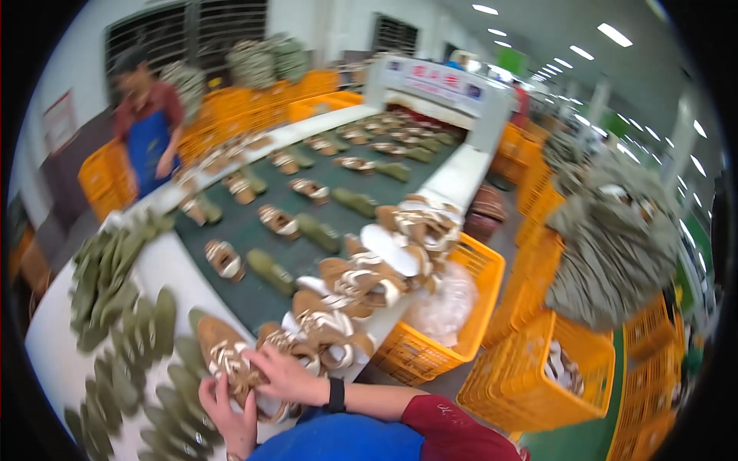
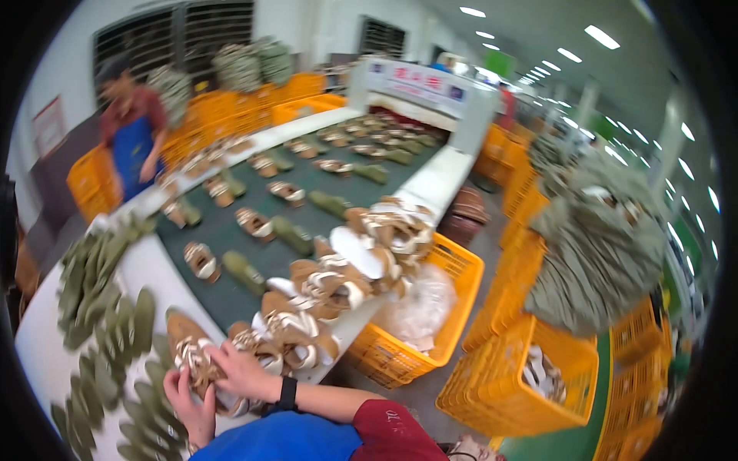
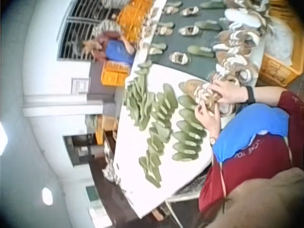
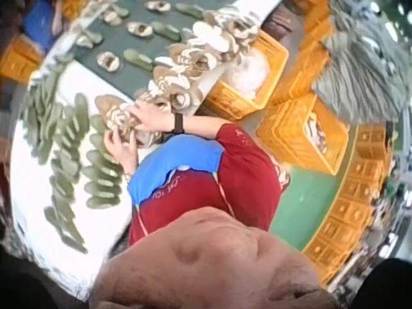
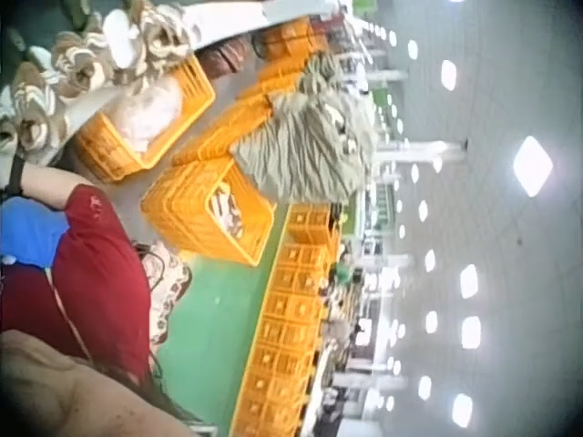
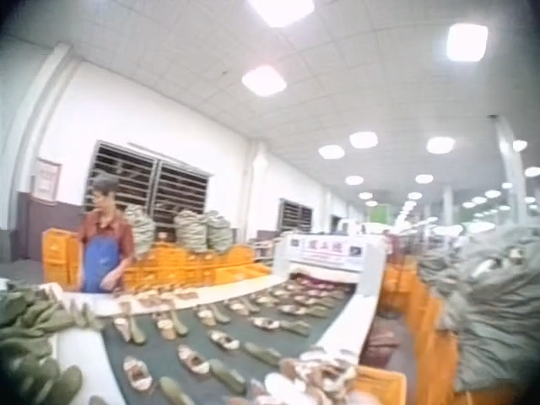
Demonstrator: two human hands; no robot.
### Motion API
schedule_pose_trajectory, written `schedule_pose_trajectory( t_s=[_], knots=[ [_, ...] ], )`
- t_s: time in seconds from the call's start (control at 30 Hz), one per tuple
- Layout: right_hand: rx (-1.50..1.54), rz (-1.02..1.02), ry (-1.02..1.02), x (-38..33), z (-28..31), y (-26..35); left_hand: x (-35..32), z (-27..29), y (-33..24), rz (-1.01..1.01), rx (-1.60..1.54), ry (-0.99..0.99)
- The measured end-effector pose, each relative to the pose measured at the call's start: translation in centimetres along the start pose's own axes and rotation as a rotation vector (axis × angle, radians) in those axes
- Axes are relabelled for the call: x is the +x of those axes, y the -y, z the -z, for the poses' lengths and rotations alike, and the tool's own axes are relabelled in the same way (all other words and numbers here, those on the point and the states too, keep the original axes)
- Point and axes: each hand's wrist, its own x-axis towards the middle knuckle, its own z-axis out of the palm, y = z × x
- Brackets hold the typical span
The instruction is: Organizing shoe lasts and finished shoes on a production line table.
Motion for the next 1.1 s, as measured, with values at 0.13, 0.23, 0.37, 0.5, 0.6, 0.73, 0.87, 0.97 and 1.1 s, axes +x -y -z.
schedule_pose_trajectory(
  t_s=[0.13,0.23,0.37,0.5,0.6,0.73,0.87,0.97,1.1],
  knots=[
    [0.015,-0.065,-0.104,-1.7,2.5,0.6,1.5,-1.5,-0.8,-0.120,-0.132,0.024],
    [0.027,-0.079,-0.113,-2.4,4.1,1.6,2.4,-1.3,-2.0,-0.169,-0.205,0.062],
    [-0.302,0.037,-0.245,-1.0,3.7,2.9,2.8,-1.1,-1.2,-0.233,-0.199,0.053],
    [-0.309,0.261,-0.245,-0.3,2.2,3.3,2.7,-0.6,-0.3,-0.288,-0.199,0.021],
    [-0.246,0.262,-0.291,-0.1,1.5,3.4,2.4,-0.6,0.3,-0.276,-0.186,-0.017],
    [-0.189,0.274,-0.244,0.0,0.9,3.5,1.5,-0.1,0.9,-0.142,-0.188,0.036],
    [-0.122,0.246,-0.220,-0.1,0.2,4.0,0.9,-0.7,2.5,-0.037,-0.464,0.087],
    [-0.105,0.268,-0.166,-0.3,0.4,3.4,0.7,-1.5,2.9,0.001,-0.531,0.074],
    [0.061,0.274,-0.142,-0.5,0.4,2.7,1.0,-0.8,2.1,0.024,-0.483,0.076]
  ],
)
